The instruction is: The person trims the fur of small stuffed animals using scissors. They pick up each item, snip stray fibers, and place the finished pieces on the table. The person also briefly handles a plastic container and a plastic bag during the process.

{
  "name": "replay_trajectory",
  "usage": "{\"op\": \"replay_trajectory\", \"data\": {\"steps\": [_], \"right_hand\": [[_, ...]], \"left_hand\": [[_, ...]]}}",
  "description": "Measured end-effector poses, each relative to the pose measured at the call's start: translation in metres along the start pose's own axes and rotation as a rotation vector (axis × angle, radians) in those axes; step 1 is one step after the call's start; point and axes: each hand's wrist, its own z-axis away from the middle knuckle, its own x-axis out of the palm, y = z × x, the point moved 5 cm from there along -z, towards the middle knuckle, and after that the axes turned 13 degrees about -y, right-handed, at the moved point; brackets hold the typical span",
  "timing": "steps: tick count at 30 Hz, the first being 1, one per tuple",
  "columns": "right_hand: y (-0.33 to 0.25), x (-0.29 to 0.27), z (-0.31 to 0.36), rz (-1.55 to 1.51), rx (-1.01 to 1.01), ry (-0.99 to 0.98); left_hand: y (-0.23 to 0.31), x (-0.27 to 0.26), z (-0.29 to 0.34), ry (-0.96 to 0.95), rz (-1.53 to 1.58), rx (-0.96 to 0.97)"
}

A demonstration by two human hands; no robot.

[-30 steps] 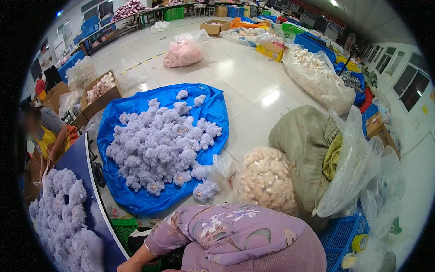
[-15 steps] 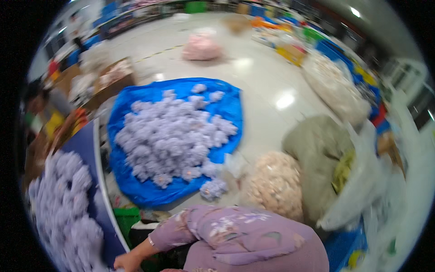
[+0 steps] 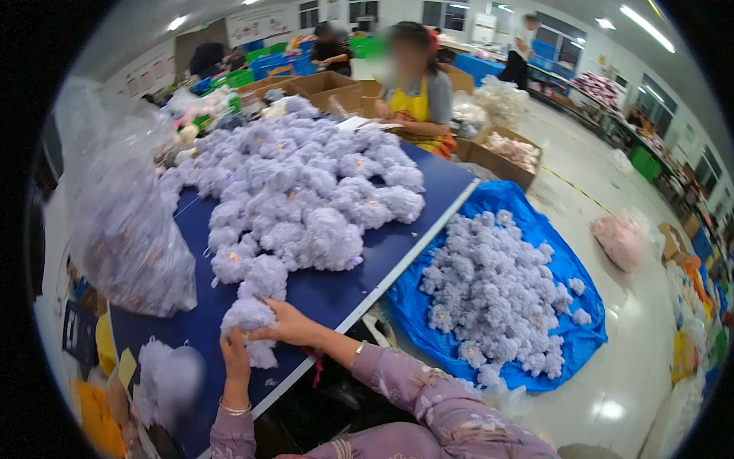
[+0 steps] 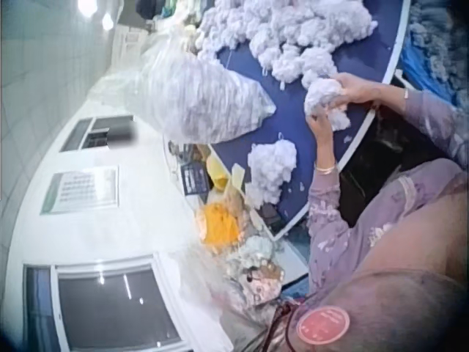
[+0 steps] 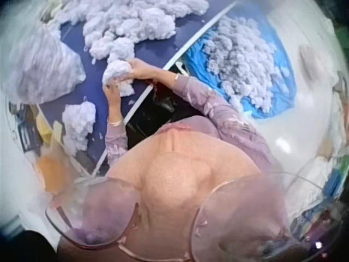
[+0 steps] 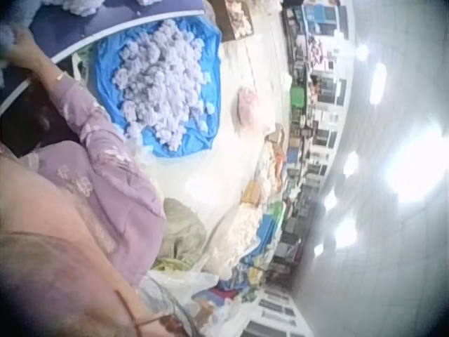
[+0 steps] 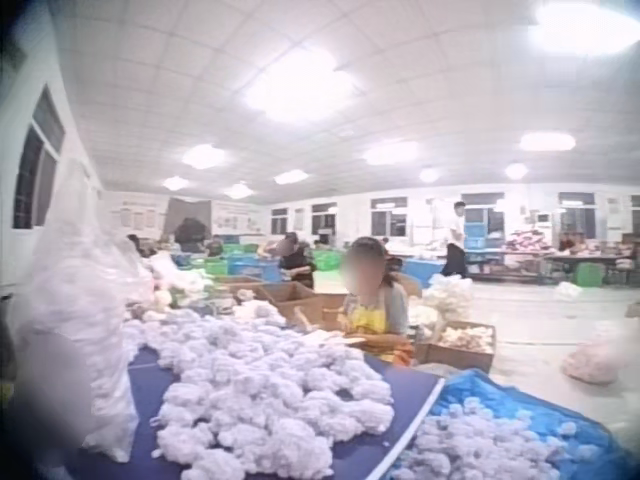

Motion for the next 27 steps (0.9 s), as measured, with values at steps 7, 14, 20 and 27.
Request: {"op": "replay_trajectory", "data": {"steps": [7, 14, 20, 27], "right_hand": [[0.007, 0.002, -0.002, -0.137, -0.074, -0.030], [0.012, 0.001, 0.005, -0.223, 0.041, 0.037], [0.017, 0.005, 0.007, -0.362, 0.056, 0.028], [0.016, 0.003, 0.003, -0.217, 0.026, 0.016]], "left_hand": [[0.031, 0.015, 0.001, 0.077, -0.127, 0.223], [0.050, 0.028, 0.003, 0.188, -0.288, 0.264], [0.035, 0.028, -0.006, 0.181, -0.120, 0.294], [0.018, 0.018, -0.009, 0.120, -0.075, 0.284]]}}
